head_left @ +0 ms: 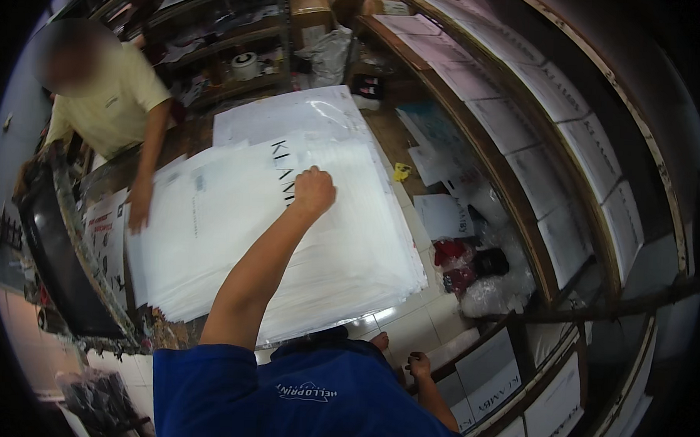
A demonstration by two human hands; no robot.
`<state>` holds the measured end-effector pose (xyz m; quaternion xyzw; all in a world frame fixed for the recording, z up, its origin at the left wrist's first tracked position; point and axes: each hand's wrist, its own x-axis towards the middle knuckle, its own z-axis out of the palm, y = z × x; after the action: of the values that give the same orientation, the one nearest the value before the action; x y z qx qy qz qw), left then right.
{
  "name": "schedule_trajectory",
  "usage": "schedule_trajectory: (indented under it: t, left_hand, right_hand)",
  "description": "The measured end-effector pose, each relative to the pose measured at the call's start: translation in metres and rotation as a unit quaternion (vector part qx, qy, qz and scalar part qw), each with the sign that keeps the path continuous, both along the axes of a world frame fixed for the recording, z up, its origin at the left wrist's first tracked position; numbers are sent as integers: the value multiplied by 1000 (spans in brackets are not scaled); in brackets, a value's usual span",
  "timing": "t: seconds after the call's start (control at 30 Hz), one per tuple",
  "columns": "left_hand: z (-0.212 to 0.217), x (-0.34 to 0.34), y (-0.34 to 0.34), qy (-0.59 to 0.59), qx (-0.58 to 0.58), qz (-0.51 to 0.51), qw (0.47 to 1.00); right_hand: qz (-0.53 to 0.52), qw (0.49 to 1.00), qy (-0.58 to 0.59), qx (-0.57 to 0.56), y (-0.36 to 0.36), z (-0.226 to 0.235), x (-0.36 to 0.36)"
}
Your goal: The person wipes a stack of white printed sheets with a yellow cloth, then repeatedly picks up individual sheets and places them onto a metal drying rack. A coworker operates a screen printing press in the background.
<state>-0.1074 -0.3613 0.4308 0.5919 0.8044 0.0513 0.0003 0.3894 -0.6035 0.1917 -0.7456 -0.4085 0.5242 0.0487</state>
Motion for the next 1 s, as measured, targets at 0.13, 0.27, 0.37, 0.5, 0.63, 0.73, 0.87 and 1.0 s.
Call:
schedule_trajectory:
  t: [0.13,0.27,0.37,0.5,0.63,0.73,0.87,1.0]
  left_hand:
    - [-6,13,25,-48,-97,14,994]
    - [-8,1,21,-31,-129,-9,991]
    - [-3,1,22,-41,-99,0,994]
    - [14,22,11,-72,-18,-31,997]
    - [47,92,-8,-144,89,-207,964]
    - [64,148,-40,-202,137,-316,917]
    - [75,211,-80,-212,109,-411,880]
    - [76,268,-102,-245,75,-525,811]
  right_hand:
    - [18,997,-42,57,-45,-71,53]
    - [-103,995,-2,18,-46,-19,23]
    - [-113,991,35,70,-39,-38,31]
    - [-242,938,166,184,38,58,-18]
    - [-148,904,301,266,109,218,-67]
    - [16,877,387,284,141,278,-97]
    - [56,839,315,439,152,317,-122]
    - [-71,854,167,488,125,318,-81]
